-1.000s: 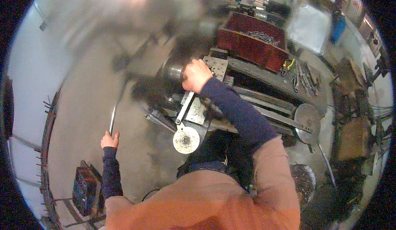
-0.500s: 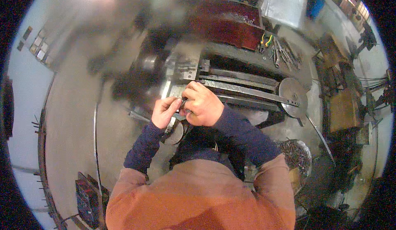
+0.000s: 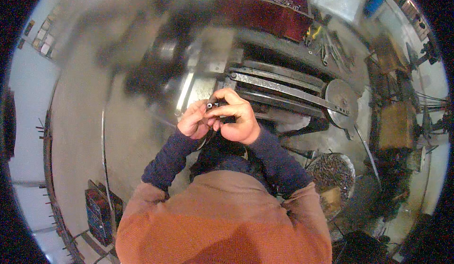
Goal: The person operates a metal turning machine, repeatedly inserting small metal pieces into the chuck, adjusting controls, and removing finished pieces. The person places the finished pieces into a nearby container.
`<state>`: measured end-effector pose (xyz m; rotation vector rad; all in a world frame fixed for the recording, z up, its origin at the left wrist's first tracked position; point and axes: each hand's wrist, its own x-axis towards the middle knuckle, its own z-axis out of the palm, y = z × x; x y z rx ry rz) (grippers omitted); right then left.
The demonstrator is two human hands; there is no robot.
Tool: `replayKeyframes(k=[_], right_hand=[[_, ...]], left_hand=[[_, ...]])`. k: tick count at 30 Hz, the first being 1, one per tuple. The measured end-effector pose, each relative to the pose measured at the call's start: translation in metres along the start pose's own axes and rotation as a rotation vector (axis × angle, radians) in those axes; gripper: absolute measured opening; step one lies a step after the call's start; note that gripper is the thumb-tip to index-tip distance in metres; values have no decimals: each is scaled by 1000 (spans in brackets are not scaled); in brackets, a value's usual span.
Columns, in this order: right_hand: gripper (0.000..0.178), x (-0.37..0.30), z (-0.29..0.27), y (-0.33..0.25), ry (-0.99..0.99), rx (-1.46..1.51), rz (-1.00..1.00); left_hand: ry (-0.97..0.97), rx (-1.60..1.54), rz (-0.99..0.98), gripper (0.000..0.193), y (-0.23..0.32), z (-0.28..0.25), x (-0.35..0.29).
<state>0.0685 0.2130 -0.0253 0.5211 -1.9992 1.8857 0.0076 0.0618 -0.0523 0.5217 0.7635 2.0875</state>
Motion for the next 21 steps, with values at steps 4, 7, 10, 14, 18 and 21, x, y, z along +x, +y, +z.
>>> replayKeyframes(k=[4, 7, 10, 14, 18, 21], right_hand=[[40, -2, -3, -1, 29, -122, -59], [39, 3, -5, -7, 34, -122, -129], [38, 5, -10, -5, 1, -106, -149], [38, 8, -18, -7, -34, -45, -29], [41, 25, -46, -3, -62, -232, -119], [38, 59, -86, -4, -21, -464, -142]], left_hand=[[29, -34, -41, 28, 0, 3, 5], [12, -45, -39, 28, 0, 3, 7], [-6, -53, -44, 28, 1, 2, 8], [87, 33, -117, 29, 5, 2, 8], [154, 142, -101, 33, 13, -4, 2], [241, 181, -60, 32, 26, -9, -4]])
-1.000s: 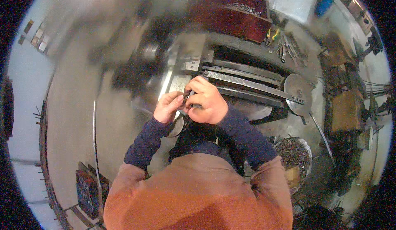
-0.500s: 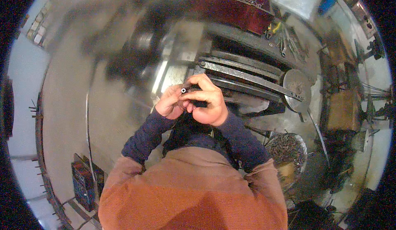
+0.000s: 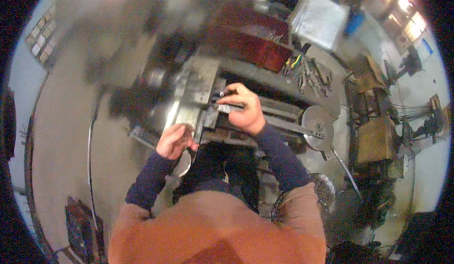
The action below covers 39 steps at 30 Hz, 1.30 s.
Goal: The person operates a metal turning machine, repeatedly inserting small metal pieces into the chuck, adjusting controls, and removing finished pieces. The person places the finished pieces into a nearby container.
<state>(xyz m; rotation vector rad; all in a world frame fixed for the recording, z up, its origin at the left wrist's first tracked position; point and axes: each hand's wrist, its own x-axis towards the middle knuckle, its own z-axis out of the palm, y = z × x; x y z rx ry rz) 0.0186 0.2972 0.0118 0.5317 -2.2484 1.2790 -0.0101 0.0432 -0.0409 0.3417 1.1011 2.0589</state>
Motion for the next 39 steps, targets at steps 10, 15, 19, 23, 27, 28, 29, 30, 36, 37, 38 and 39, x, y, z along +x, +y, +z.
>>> replayKeyframes(k=[10, 15, 19, 23, 27, 28, 29, 30, 36, 37, 38, 39], right_hand=[[60, 86, -79, 64, 186, -474, 142], [49, -73, -100, 58, 233, -471, 268], [49, -227, -148, -2, 392, -479, 652], [57, -364, -174, -89, 718, -264, 1031], [42, -454, -161, -135, 622, -879, 1475], [32, -457, -157, -147, 709, -700, 1585], [30, -474, -149, -144, 586, -733, 1738], [31, -496, -139, -138, 541, -722, 1788], [39, -512, -102, -104, 408, -709, 1883], [38, -510, -100, -100, 361, -733, 1919], [37, -509, -99, -97, 314, -758, 1955], [37, -508, -100, -97, 273, -717, 1950]], left_hand=[[219, 159, 165, 23, 32, -48, -8], [468, 544, 233, 28, 36, -109, -22], [640, 592, 265, 30, 21, -213, -22], [633, 951, 258, 31, 23, -215, 8], [571, 1012, 291, 34, 22, -216, 13], [531, 965, 273, 35, 21, -229, 18], [489, 922, 258, 36, 21, -228, 22], [495, 907, 253, 36, 19, -228, 24], [416, 999, 76, 29, 21, -214, 17], [395, 1030, 55, 29, 22, -217, 16], [401, 1033, 84, 29, 22, -225, 16], [407, 1035, 112, 29, 19, -235, 16]])
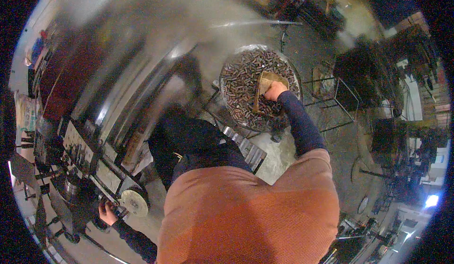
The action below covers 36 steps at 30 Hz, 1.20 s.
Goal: The person operates a metal turning machine, repeatedly inserting small metal pieces into the chuck, adjusting controls, and removing finished pieces. The person places the finished pieces into a nearby container.
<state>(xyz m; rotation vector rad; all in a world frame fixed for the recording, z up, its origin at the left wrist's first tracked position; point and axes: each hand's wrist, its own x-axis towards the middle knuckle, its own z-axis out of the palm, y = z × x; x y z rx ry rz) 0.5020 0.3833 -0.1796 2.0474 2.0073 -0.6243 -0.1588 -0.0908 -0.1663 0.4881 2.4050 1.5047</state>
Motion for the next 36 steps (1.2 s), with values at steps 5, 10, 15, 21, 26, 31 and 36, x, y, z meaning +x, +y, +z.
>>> replayKeyframes(k=[5, 10, 15, 21, 26, 31, 36], right_hand=[[35, -11, -2, -2, 19, 4, -45], [30, -33, -28, -31, 271, 224, -344], [50, -87, -69, -172, 305, 460, -1152], [52, -161, -58, -339, -150, 677, -1709], [49, -192, -40, -392, -210, 617, -2012], [47, -195, -32, -403, -219, 568, -2031], [47, -197, -32, -404, -275, 579, -1970]], left_hand=[[-88, 98, 41, 30, 5, 2, 3], [-229, 102, 79, 36, 23, -12, -7], [-154, 41, 134, 30, 173, 17, -72], [-487, -376, 173, 25, 241, 113, -87], [-647, -803, -59, 35, 211, 151, -99], [-603, -945, -188, 42, 216, 154, -107], [-611, -1010, -197, 37, 205, 157, -106]])
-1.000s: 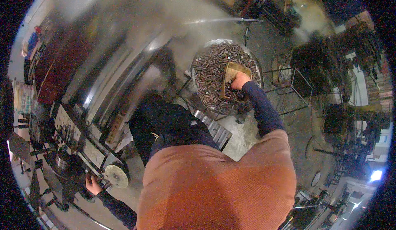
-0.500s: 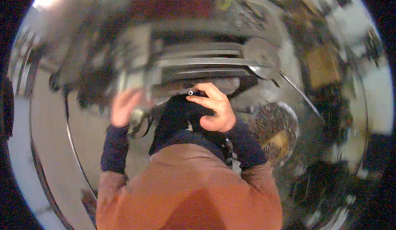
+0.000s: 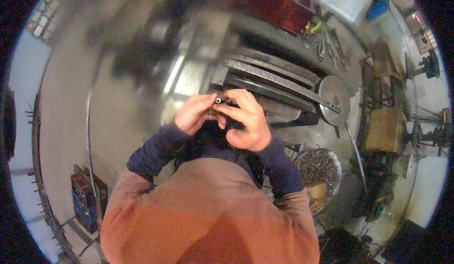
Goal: The person operates a metal turning machine, repeatedly inserting small metal pieces into the chuck, adjusting controls, and removing finished pieces. The person places the finished pieces into a nearby container.
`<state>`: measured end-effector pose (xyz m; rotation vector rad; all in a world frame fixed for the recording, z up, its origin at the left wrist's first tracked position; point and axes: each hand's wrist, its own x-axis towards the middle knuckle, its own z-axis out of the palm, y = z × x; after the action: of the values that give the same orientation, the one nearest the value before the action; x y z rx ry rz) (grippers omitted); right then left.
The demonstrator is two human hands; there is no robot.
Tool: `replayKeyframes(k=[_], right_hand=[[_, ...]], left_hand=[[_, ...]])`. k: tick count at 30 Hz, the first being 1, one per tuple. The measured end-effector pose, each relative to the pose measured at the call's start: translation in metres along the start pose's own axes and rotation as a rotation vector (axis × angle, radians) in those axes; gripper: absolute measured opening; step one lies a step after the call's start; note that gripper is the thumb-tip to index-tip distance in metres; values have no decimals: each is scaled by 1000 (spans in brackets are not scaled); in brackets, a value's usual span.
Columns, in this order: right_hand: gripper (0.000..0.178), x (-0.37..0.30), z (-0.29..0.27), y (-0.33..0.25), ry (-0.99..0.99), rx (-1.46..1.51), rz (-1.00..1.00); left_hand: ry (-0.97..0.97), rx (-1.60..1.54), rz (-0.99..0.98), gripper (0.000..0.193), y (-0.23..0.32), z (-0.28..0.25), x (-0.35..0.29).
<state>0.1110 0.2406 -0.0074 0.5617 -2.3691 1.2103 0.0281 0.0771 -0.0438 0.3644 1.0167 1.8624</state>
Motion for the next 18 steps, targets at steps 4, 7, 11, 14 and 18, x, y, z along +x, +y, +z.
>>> replayKeyframes(k=[4, 7, 11, 14, 18], right_hand=[[50, 1, 2, -3, 18, 39, 52], [49, 4, 1, -5, 2, 27, 50], [48, 8, 2, -6, -8, 21, 21], [47, 12, 4, -9, 6, 1, -18], [45, 13, 8, -12, 13, -65, -46]], left_hand=[[-55, -23, 5, 36, -2, -2, 0], [-41, -45, -8, 38, -4, -2, -1], [-41, -90, -6, 38, -3, 0, -3], [-52, -108, -3, 39, -2, -2, -5], [-44, -119, 6, 41, 1, -2, -7]])
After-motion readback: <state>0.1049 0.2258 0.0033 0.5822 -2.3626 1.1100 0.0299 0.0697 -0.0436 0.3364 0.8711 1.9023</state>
